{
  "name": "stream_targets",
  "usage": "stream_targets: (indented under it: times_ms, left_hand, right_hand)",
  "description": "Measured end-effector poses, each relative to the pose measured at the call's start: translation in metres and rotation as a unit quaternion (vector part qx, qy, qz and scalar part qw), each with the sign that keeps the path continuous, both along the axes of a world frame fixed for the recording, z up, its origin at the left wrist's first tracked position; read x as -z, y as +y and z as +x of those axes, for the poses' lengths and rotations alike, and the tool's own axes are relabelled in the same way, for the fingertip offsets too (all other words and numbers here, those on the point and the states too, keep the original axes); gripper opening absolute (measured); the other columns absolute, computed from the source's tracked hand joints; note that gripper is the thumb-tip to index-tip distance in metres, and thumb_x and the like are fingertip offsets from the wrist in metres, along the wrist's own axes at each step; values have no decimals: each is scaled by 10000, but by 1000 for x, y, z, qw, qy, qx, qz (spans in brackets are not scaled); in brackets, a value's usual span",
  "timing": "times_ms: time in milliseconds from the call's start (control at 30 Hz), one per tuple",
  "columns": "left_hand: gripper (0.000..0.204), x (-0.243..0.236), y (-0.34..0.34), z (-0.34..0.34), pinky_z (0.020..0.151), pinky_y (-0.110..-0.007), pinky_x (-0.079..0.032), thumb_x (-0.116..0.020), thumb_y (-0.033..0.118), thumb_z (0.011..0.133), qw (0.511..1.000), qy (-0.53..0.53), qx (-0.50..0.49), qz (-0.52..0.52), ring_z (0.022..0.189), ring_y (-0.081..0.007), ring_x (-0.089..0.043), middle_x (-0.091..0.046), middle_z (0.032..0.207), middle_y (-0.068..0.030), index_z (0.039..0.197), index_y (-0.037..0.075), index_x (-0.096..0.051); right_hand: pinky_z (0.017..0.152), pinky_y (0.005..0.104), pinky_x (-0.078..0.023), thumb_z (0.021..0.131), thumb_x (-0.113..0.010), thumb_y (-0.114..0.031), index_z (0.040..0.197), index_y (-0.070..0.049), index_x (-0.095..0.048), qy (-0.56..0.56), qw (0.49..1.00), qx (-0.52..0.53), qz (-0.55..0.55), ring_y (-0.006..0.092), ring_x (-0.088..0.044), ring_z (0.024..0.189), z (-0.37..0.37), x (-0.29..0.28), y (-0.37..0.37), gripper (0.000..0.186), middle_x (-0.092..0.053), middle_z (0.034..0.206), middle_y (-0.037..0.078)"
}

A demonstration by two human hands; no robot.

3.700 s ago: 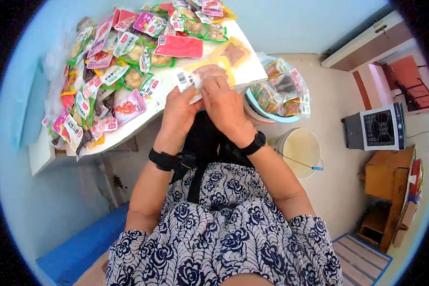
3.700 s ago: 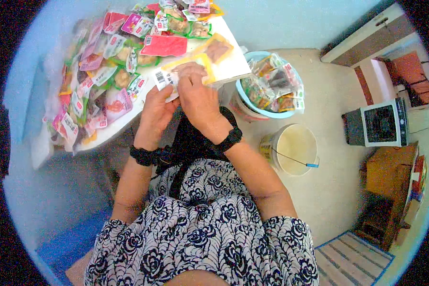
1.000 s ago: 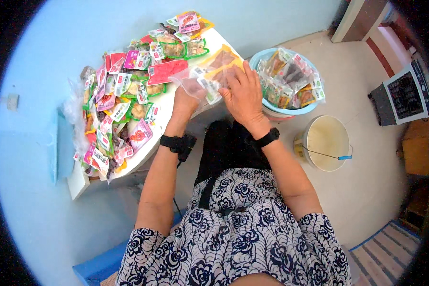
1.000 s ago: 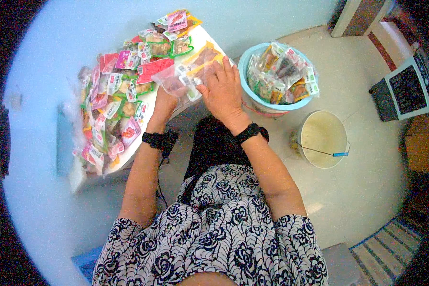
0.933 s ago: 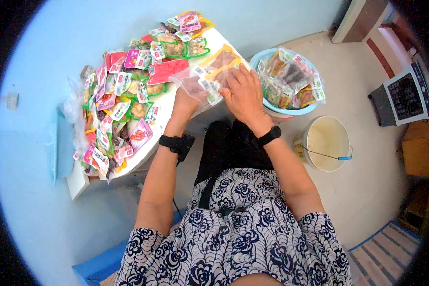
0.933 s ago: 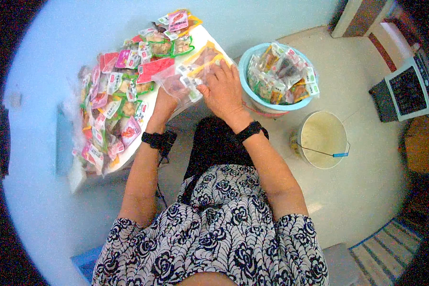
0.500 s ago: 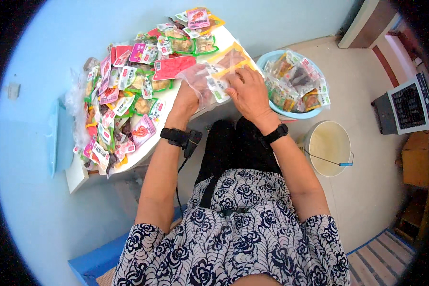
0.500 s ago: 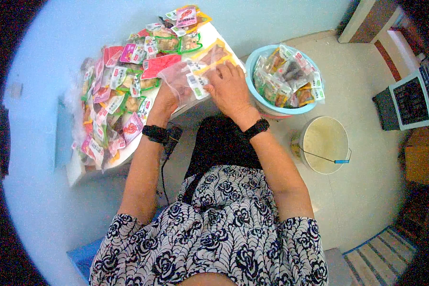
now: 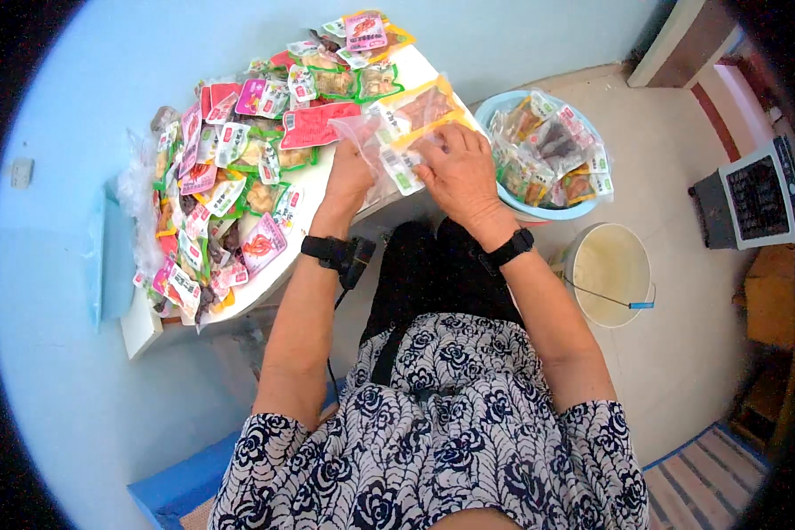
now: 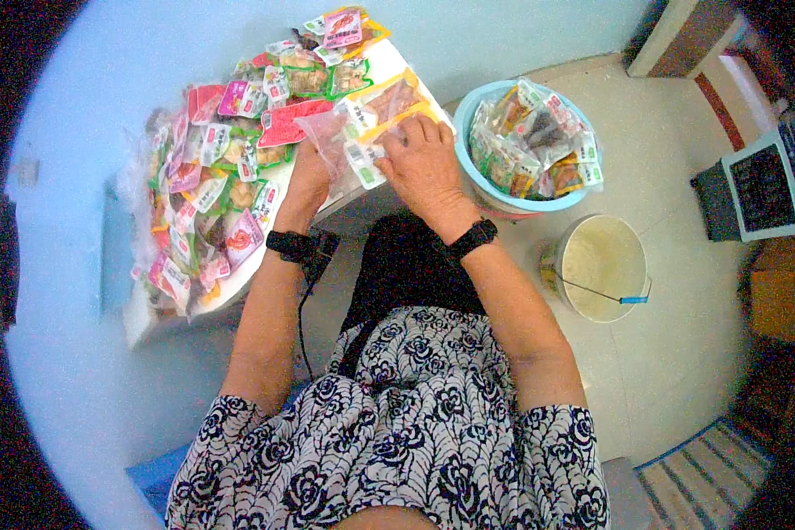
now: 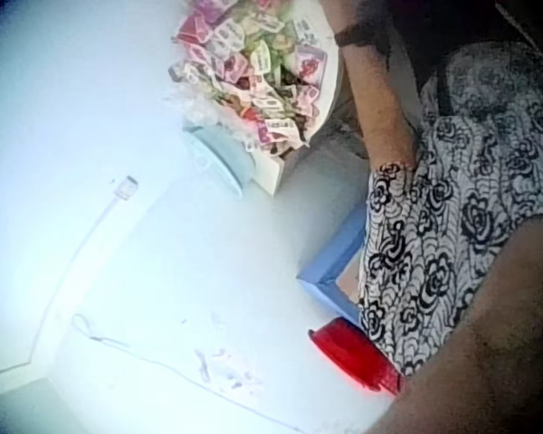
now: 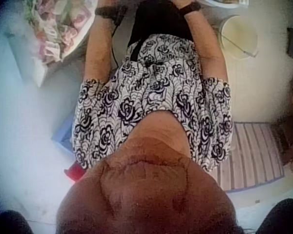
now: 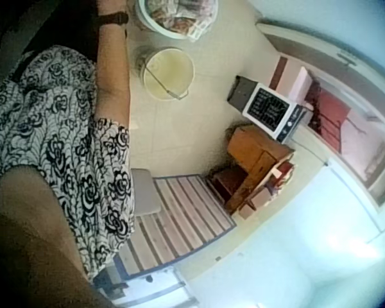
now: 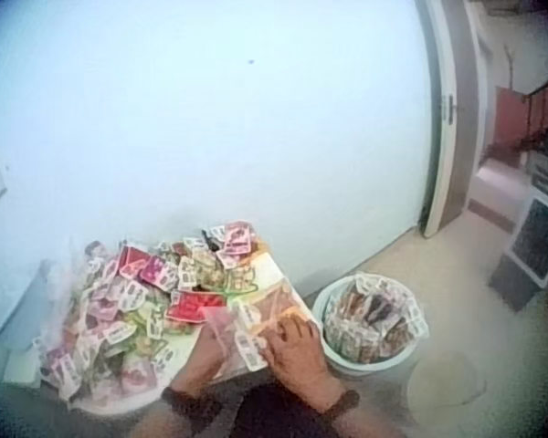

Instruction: The person picks up individual snack packets from a large pile on a table and places them one by one into a clear plastic bag, then holds the bag and presses it with both hands.

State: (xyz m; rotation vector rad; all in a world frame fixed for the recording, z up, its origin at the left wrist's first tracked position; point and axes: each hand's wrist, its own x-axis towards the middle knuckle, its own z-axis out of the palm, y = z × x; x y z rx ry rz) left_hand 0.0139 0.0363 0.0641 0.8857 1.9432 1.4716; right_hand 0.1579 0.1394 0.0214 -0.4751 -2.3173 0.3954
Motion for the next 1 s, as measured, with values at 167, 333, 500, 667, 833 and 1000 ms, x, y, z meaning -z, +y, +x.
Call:
stream_targets:
  times_ms: [167,333,500,667,833,1000]
  left_hand:
    - [380,-10,0,9,794,-269,-466,-467,-60,826,999,-38,-37,12,952,-149,-553,-564,1136,-81,1200,-36,-528]
    - [407,12,-2,-4,801,-317,-477,-557,29,803,991,137,-3,-5,933,-222,-578,-584,1095,-135,1207,-6,-518]
    - [601,31,4,1,810,-435,-476,-618,152,757,920,385,-20,-74,992,-387,-556,-535,1138,-260,1300,11,-404]
    - [587,28,4,8,871,-453,-452,-617,234,786,909,405,-30,-95,1039,-432,-527,-509,1172,-289,1286,-8,-425]
    - [384,40,-7,-3,903,-447,-442,-561,98,766,882,468,-39,-48,1037,-439,-520,-507,1177,-286,1130,-23,-569]
    - [298,7,-40,15,657,-322,-539,-479,-39,783,981,190,19,-30,780,-273,-645,-609,1031,-164,1049,-22,-611]
  right_hand:
    - [818,435,-371,720,-662,-318,950,-150,-627,-19,997,66,18,284,-470,1000,0,-7,-2,287,-514,975,98]
    - [829,447,-377,720,-628,-274,980,-156,-631,-27,998,41,36,302,-474,1005,3,-7,2,286,-517,995,106]
    - [824,457,-385,717,-621,-251,1033,-156,-615,-60,996,27,62,310,-472,1031,5,-10,3,330,-518,1026,118]
    - [884,473,-371,754,-609,-241,1121,-193,-594,-89,991,19,99,339,-446,1123,6,-10,3,371,-493,1169,142]
    - [871,491,-386,787,-564,-247,1170,-245,-583,-144,983,12,114,335,-455,1124,0,-6,5,383,-494,1185,133]
    - [863,480,-393,795,-556,-234,1182,-243,-574,-128,984,11,122,317,-460,1120,-3,4,11,387,-496,1185,119]
